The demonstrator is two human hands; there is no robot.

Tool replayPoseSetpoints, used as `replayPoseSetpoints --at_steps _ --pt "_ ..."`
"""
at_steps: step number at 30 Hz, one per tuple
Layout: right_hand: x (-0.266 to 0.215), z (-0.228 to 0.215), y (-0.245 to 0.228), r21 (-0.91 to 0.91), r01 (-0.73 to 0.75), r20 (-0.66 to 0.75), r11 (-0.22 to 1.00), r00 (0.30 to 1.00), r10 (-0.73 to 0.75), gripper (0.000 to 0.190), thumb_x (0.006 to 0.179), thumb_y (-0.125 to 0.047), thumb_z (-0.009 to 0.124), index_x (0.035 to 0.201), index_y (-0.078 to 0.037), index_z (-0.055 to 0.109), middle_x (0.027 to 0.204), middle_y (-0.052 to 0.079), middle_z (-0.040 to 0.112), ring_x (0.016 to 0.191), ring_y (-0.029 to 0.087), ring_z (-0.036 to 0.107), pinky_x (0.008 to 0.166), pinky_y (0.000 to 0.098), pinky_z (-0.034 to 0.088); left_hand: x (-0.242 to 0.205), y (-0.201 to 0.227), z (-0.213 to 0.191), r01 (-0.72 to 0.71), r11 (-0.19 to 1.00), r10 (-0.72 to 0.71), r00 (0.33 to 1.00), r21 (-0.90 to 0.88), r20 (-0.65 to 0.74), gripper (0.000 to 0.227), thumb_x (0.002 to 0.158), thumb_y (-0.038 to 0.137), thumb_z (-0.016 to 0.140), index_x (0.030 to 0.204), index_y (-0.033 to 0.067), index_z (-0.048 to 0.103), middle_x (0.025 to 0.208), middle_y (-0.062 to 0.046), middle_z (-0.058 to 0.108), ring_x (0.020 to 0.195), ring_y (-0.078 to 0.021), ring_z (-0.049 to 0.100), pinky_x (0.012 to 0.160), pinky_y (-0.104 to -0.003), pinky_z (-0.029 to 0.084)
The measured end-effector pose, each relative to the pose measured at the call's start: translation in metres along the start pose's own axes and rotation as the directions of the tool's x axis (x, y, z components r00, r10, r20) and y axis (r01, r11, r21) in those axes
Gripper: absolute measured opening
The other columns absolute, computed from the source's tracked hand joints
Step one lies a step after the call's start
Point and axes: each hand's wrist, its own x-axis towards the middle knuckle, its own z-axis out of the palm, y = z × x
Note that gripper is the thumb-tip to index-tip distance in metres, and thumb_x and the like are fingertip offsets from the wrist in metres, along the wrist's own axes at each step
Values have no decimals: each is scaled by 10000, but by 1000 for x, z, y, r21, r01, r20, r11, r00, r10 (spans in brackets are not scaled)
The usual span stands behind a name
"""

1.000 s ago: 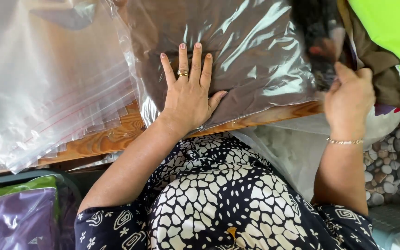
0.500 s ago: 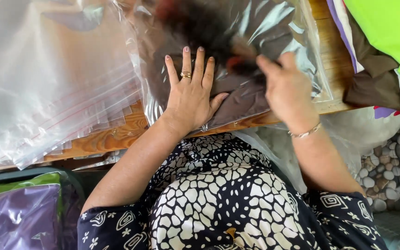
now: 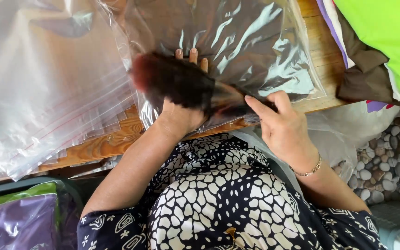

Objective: Brushing a pillow to clean it and then placing it inside a plastic zip-lock bag and sealing it.

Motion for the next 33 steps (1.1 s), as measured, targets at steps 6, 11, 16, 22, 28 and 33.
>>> replayPoseSetpoints --at_steps 6,11,16,22,28,33 --pt "-7 12 118 -217 -351 -67 911 936 345 429 856 10 539 1245 -87 691 924 141 422 653 390 523 549 519 464 -5 0 1 19 1000 -15 981 19 -192 805 927 653 187 1471 63 258 1530 -192 155 1388 -445 79 1042 -720 51" --pt "-11 -10 110 -13 -291 -145 957 947 286 306 947 50 505 1221 77 636 957 218 512 819 386 541 788 456 462 -9 -4 -1 -31 998 12 960 -63 -279 862 907 700 193 1474 53 249 1520 -210 173 1380 -461 122 1038 -717 75" --pt "-36 -2 65 6 -152 -95 988 984 152 374 908 71 553 1244 -50 665 968 137 483 779 285 545 739 386 506 -13 -7 -8 -97 966 26 958 -239 -285 1023 800 814 192 1495 67 261 1528 -199 27 1405 -468 57 1053 -713 9" --pt "-43 0 136 -202 -488 -58 849 872 487 360 935 -62 495 1268 -39 632 968 195 496 725 435 552 635 530 462 -13 -6 -7 -114 983 74 963 -146 -258 1104 721 900 266 1426 57 365 1503 -233 157 1355 -497 54 1001 -745 24" --pt "-6 -21 61 677 -551 186 488 769 611 316 973 -190 553 1246 -33 533 483 -51 259 415 33 245 686 219 539 -6 0 -2 -168 979 95 879 -118 -468 511 933 520 473 1156 87 627 1257 -197 500 1204 -510 400 943 -742 248" --pt "14 1 76 476 -437 73 763 885 461 124 869 -114 731 940 -50 652 852 -11 617 777 69 519 674 215 442 -3 19 -13 -49 992 -26 826 -118 -563 212 877 293 638 786 101 649 889 -95 547 847 -317 574 682 -448 468"
